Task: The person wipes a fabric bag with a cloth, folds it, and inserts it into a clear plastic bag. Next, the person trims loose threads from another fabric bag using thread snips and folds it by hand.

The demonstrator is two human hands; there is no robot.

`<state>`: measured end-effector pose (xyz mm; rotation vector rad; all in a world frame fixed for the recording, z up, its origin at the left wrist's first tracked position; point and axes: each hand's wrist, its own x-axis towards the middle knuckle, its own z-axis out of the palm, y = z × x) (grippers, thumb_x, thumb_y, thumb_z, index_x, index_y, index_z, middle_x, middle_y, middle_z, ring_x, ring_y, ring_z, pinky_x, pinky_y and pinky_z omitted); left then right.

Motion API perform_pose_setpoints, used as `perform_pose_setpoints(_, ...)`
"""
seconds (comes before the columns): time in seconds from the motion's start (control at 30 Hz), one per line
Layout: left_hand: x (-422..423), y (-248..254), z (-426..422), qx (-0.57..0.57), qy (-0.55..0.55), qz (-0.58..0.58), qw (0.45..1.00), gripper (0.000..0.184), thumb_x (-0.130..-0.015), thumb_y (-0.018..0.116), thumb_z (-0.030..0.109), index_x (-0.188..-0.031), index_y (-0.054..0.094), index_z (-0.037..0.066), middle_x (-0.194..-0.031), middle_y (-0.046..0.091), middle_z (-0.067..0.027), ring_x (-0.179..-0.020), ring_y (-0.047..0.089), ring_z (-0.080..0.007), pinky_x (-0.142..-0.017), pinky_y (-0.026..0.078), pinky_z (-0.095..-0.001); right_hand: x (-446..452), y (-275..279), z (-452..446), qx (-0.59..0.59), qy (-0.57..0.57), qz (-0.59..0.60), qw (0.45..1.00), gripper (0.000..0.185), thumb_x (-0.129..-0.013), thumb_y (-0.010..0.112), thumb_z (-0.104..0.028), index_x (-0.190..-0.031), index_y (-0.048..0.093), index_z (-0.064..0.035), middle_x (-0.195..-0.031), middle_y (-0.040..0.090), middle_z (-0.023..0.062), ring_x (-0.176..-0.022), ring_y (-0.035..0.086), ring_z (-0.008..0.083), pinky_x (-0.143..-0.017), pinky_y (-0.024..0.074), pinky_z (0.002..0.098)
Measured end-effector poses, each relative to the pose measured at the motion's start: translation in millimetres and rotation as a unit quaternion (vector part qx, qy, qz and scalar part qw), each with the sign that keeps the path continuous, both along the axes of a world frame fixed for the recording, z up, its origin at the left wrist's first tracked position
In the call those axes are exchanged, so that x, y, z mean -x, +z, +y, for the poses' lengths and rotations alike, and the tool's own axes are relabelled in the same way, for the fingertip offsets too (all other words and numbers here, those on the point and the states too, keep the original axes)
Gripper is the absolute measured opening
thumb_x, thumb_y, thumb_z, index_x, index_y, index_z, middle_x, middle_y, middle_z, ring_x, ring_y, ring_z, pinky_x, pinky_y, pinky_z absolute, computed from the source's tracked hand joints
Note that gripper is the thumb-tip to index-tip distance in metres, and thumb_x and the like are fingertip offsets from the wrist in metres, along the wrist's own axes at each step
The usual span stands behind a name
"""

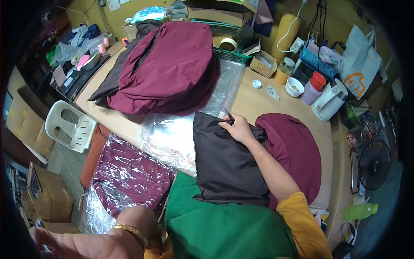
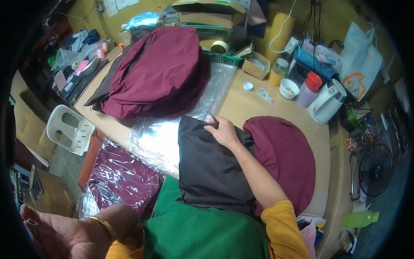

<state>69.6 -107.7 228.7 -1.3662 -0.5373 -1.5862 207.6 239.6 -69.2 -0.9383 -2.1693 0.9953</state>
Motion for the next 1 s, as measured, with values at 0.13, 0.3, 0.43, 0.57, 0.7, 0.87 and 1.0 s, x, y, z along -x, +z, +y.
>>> perform_pose_setpoints(0.13, -1.7, -2.3, -1.0, -0.005, 0.008, 0.022, 1.000, 0.016, -0.097, 0.058, 0.023, -0.100, 0.063, 0.009, -0.086, 0.058, -0.0028, -0.075, 0.054, -0.0152, -0.081, 0.054, -0.0354, 3.8, 30.3, -9.4, 0.027, -0.009, -0.013, 1.000, 0.032, -0.082, 0.075, -0.027, -0.094, 0.068, 0.0023, -0.086, 0.070, 0.0187, -0.082, 0.068, 0.0320, -0.077, 0.0504, 0.0386)
perform_pose_setpoints(0.3, -0.2, -2.7, -0.5, -0.003, 0.007, 0.029, 1.000, 0.020, -0.095, 0.058, 0.022, -0.108, 0.061, 0.007, -0.095, 0.057, -0.0063, -0.080, 0.053, -0.0189, -0.081, 0.050, -0.0362, 15.5, 38.1, 0.6, -0.039, 0.013, -0.073, 0.997, 0.029, -0.084, 0.073, -0.028, -0.091, 0.068, 0.0005, -0.079, 0.068, 0.0193, -0.080, 0.068, 0.0331, -0.075, 0.0500, 0.0386)
perform_pose_setpoints(0.43, 2.9, -14.1, 9.3, -0.017, -0.010, 0.017, 1.000, 0.026, -0.093, 0.058, 0.021, -0.113, 0.059, 0.005, -0.101, 0.057, -0.0090, -0.085, 0.053, -0.0219, -0.082, 0.047, -0.0368, 17.0, 67.1, -4.9, -0.025, -0.025, -0.045, 0.998, 0.024, -0.084, 0.072, -0.020, -0.092, 0.063, 0.0008, -0.078, 0.066, 0.0177, -0.076, 0.067, 0.0312, -0.073, 0.0494, 0.0388)
perform_pose_setpoints(0.57, 15.4, -73.4, 54.5, 0.190, -0.037, -0.150, 0.970, 0.032, -0.091, 0.057, 0.019, -0.119, 0.057, 0.003, -0.108, 0.057, -0.0118, -0.089, 0.052, -0.0249, -0.082, 0.045, -0.0374, 5.7, 69.1, 0.9, -0.032, 0.039, 0.138, 0.989, 0.017, -0.085, 0.070, -0.010, -0.091, 0.058, 0.0009, -0.079, 0.064, 0.0115, -0.070, 0.061, 0.0191, -0.069, 0.0483, 0.0330)
perform_pose_setpoints(0.7, 40.5, -159.8, 158.3, 0.616, -0.005, -0.229, 0.753, 0.069, -0.080, 0.082, 0.024, -0.135, 0.050, -0.003, -0.116, 0.056, -0.0124, -0.081, 0.056, -0.0178, -0.069, 0.048, -0.0316, -14.3, 124.5, -35.2, 0.037, 0.043, 0.105, 0.993, 0.012, -0.086, 0.069, -0.001, -0.088, 0.058, -0.0001, -0.078, 0.060, 0.0006, -0.074, 0.055, 0.0054, -0.067, 0.0460, 0.0242)
perform_pose_setpoints(0.87, 42.1, -179.9, 197.6, 0.650, -0.338, -0.343, 0.588, 0.062, -0.086, 0.078, 0.019, -0.137, 0.052, -0.004, -0.082, 0.058, 0.0065, -0.061, 0.045, -0.0013, -0.054, 0.039, -0.0199, -17.6, 144.7, -60.9, 0.073, 0.064, 0.156, 0.983, 0.020, -0.086, 0.073, -0.005, -0.102, 0.061, -0.0009, -0.080, 0.058, -0.0038, -0.074, 0.051, 0.0022, -0.066, 0.0427, 0.0201)
perform_pose_setpoints(1.0, 38.7, -179.0, 200.7, 0.663, -0.368, -0.363, 0.542, 0.074, -0.083, 0.081, 0.024, -0.141, 0.047, -0.005, -0.090, 0.058, 0.0019, -0.066, 0.045, -0.0024, -0.056, 0.039, -0.0197, -12.3, 143.2, -68.4, 0.120, 0.097, 0.142, 0.978, 0.021, -0.088, 0.072, -0.005, -0.107, 0.064, 0.0013, -0.082, 0.060, -0.0030, -0.076, 0.053, 0.0035, -0.072, 0.0470, 0.0209)
